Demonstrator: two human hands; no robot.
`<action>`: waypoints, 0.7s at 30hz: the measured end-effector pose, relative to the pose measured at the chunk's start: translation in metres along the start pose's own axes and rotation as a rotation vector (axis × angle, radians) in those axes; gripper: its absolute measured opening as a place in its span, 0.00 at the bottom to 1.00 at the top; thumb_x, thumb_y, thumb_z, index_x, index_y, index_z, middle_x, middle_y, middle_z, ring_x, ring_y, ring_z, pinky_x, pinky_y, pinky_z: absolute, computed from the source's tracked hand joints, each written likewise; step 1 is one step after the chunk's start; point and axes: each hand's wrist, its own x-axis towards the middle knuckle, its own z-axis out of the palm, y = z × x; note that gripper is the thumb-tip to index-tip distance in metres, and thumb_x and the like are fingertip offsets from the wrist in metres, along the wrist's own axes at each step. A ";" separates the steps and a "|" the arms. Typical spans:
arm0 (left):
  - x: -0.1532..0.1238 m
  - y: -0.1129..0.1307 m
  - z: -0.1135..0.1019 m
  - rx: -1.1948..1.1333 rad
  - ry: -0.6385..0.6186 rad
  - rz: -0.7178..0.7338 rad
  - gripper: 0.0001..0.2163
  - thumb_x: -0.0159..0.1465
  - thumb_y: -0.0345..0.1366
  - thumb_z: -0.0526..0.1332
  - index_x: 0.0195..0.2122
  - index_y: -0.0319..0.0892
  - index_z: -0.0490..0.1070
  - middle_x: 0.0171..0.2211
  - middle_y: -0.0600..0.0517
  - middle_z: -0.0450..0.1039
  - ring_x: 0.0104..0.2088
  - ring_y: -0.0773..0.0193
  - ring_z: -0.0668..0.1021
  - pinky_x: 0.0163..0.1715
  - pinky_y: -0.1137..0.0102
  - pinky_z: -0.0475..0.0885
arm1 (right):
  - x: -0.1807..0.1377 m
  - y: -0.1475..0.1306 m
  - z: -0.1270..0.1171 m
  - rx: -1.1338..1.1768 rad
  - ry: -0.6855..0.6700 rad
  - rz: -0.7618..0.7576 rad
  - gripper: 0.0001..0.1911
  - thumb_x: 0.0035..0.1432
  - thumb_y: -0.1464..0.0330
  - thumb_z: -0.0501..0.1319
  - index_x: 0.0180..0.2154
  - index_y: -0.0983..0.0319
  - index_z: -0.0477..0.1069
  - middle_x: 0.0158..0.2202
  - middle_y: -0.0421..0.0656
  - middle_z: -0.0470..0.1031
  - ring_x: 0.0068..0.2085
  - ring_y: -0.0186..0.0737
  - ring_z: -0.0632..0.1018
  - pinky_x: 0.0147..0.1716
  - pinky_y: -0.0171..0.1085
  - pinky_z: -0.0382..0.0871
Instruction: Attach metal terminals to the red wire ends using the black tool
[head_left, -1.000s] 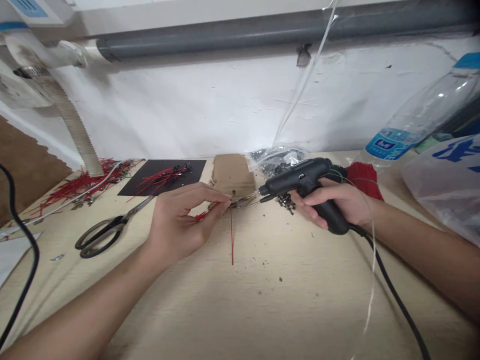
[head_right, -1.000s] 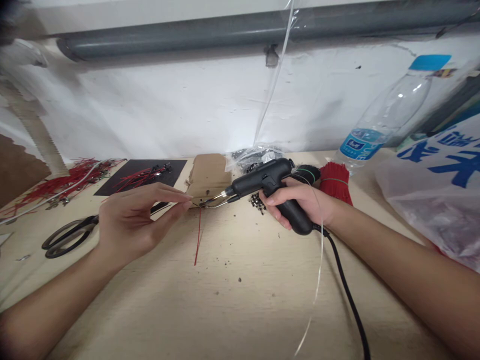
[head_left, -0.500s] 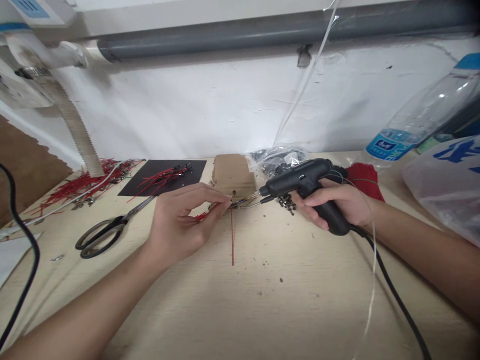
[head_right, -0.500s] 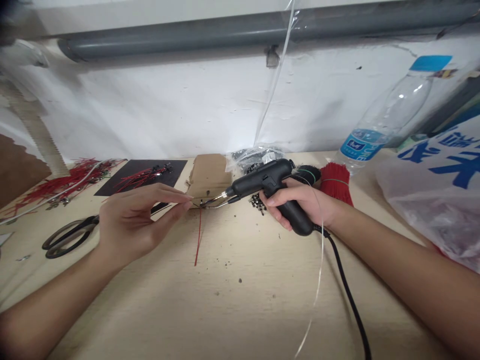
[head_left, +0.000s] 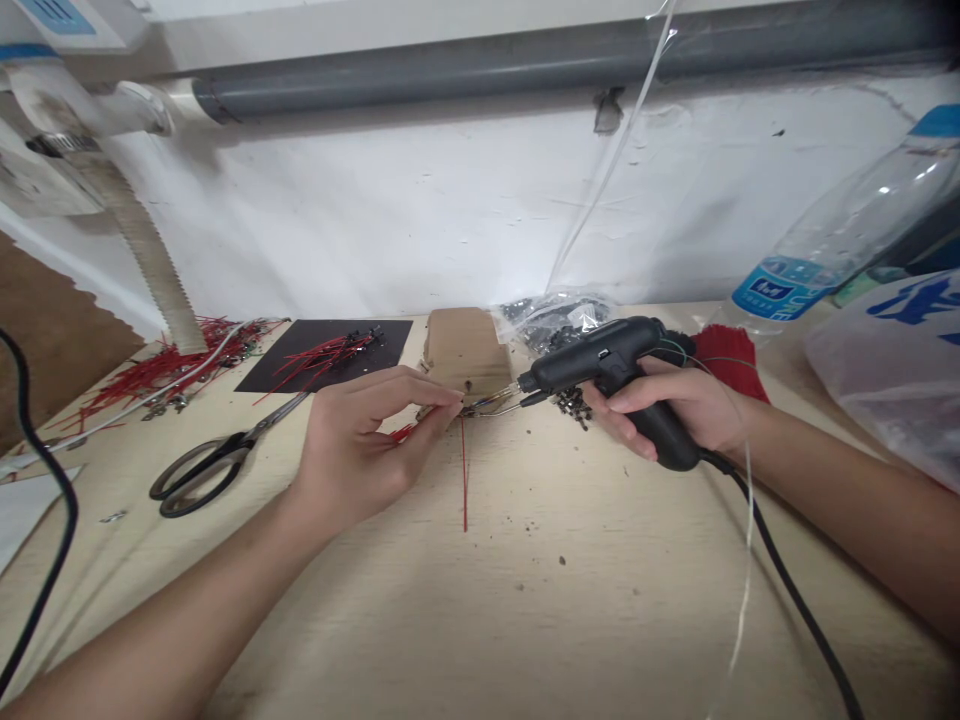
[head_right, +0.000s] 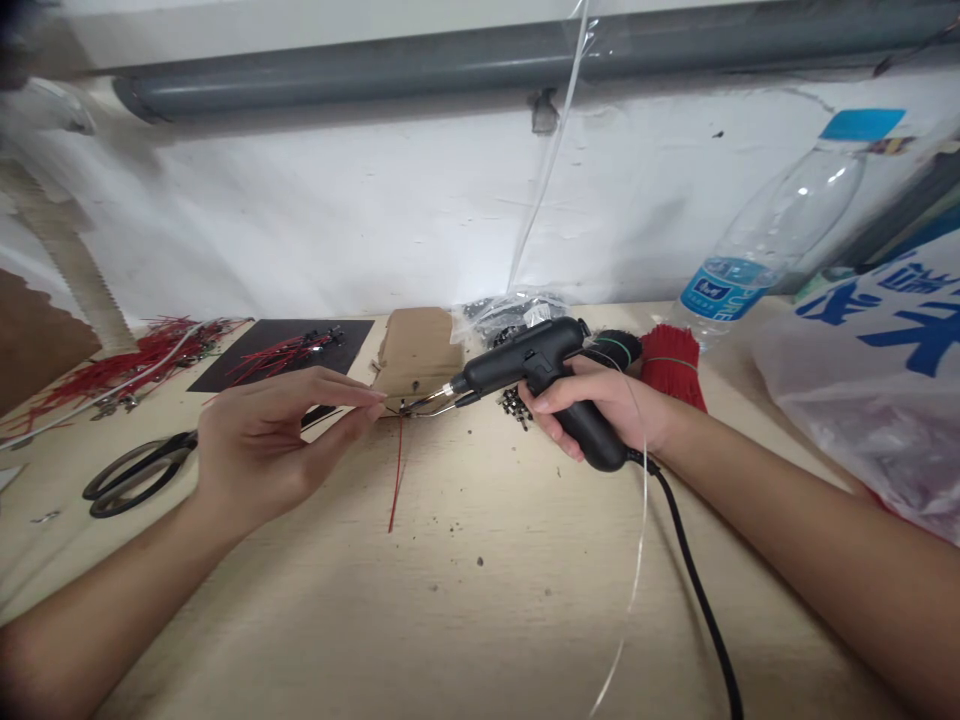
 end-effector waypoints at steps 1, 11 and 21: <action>0.000 0.000 0.000 0.002 -0.001 -0.001 0.09 0.62 0.25 0.70 0.39 0.47 0.82 0.35 0.52 0.84 0.34 0.61 0.84 0.33 0.63 0.79 | 0.000 0.000 0.000 -0.001 0.003 0.001 0.06 0.56 0.66 0.67 0.33 0.62 0.74 0.21 0.39 0.74 0.18 0.35 0.72 0.15 0.32 0.65; 0.000 0.000 0.000 0.003 0.001 0.010 0.09 0.62 0.24 0.70 0.38 0.45 0.82 0.35 0.52 0.84 0.34 0.62 0.84 0.33 0.66 0.79 | 0.000 0.000 0.000 -0.007 0.004 -0.003 0.06 0.56 0.66 0.67 0.34 0.62 0.75 0.21 0.39 0.74 0.17 0.35 0.72 0.15 0.32 0.65; 0.001 0.000 0.000 0.010 -0.001 0.018 0.09 0.62 0.23 0.70 0.38 0.45 0.82 0.34 0.52 0.84 0.34 0.63 0.84 0.33 0.66 0.78 | 0.001 0.001 -0.002 -0.014 -0.012 -0.010 0.05 0.57 0.67 0.67 0.33 0.62 0.75 0.22 0.40 0.75 0.18 0.35 0.73 0.16 0.33 0.66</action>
